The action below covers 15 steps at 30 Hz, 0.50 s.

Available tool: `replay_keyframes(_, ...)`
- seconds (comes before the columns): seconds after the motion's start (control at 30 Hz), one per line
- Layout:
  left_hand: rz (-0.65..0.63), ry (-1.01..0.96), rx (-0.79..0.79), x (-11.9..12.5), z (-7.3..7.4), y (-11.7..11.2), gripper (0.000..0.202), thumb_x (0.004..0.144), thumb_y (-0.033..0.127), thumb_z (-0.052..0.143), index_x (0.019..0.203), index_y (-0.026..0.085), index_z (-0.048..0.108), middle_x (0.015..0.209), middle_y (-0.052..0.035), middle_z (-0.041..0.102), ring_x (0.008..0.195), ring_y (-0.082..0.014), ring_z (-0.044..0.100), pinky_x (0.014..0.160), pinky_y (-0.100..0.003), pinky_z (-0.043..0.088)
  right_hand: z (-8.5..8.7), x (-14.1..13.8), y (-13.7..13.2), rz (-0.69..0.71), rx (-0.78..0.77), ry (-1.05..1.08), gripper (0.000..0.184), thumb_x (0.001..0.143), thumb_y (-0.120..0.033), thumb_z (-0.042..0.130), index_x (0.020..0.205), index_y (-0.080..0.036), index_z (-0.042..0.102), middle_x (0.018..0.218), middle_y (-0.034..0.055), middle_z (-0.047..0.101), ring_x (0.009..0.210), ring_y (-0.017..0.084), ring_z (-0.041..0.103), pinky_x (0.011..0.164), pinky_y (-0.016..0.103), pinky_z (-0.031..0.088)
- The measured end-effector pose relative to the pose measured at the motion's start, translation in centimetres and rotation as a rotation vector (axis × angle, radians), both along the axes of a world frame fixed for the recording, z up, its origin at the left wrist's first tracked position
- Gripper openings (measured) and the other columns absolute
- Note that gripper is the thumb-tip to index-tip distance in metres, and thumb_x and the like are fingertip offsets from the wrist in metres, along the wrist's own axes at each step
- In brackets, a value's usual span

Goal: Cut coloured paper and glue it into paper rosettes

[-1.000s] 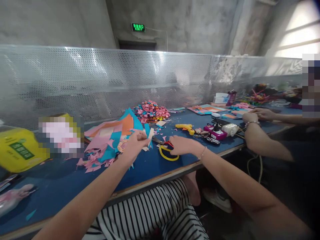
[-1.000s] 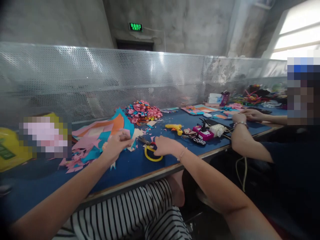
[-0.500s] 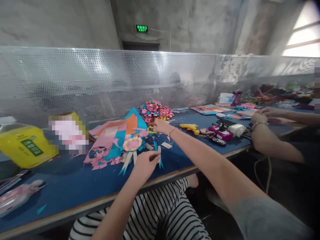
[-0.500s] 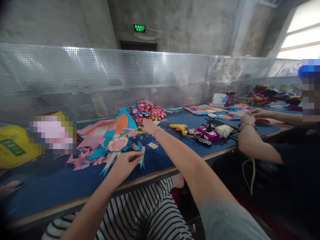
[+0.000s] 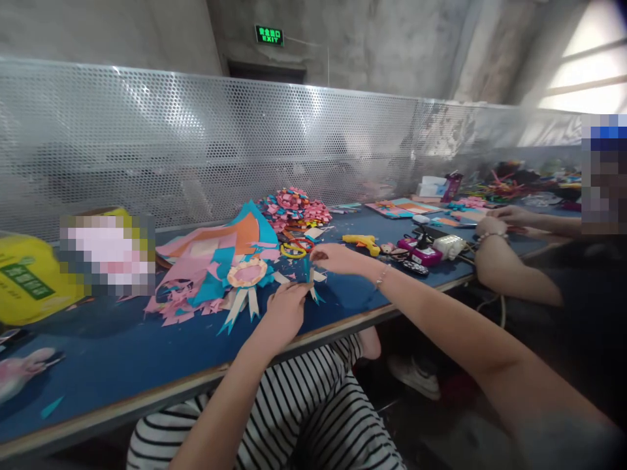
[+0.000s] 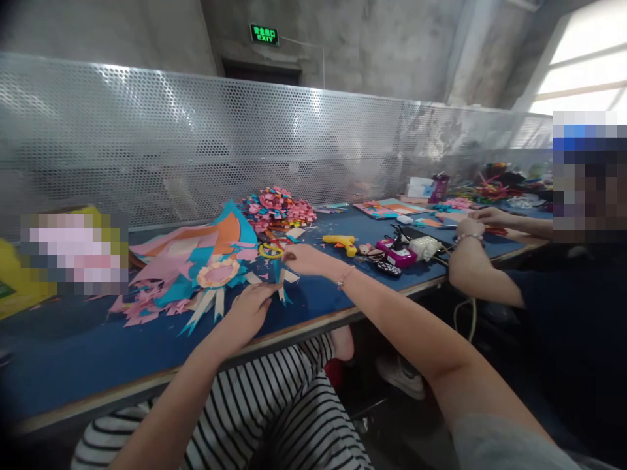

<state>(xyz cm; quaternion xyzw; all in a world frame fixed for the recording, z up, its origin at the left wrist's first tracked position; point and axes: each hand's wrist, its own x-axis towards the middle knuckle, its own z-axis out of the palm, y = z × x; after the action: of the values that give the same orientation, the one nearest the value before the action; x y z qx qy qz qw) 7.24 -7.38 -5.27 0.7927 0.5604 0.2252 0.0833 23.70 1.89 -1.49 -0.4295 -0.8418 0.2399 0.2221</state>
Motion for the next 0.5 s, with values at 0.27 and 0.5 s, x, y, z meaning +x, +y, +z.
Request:
replay_keyframes(0.27, -0.146, -0.29, -0.136, 0.6, 0.9, 0.7, 0.045, 0.078, 0.01, 0.032, 0.109, 0.02, 0.063, 0.12, -0.0039, 0.061, 0.115, -0.0177, 0.053, 0.102, -0.034, 0.036, -1.9, 1.3, -0.8, 0.068, -0.688, 0.611, 0.033, 0.058, -0.011, 0.07, 0.087, -0.015, 0.056, 0.066, -0.0043, 0.057, 0.064, 0.009, 0.059, 0.066, 0.022, 0.051)
replay_keyframes(0.5, -0.134, -0.196, 0.006, 0.3, 0.8, 0.0, 0.048, 0.075, 0.004, 0.03, 0.107, 0.019, 0.063, 0.113, -0.0054, 0.064, 0.108, -0.0175, 0.056, 0.097, -0.035, 0.041, -2.2, 0.8, -0.6, -0.029, -0.574, 0.558, 0.029, 0.059, -0.011, 0.069, 0.085, -0.013, 0.056, 0.062, -0.0044, 0.057, 0.057, 0.007, 0.056, 0.056, 0.019, 0.048)
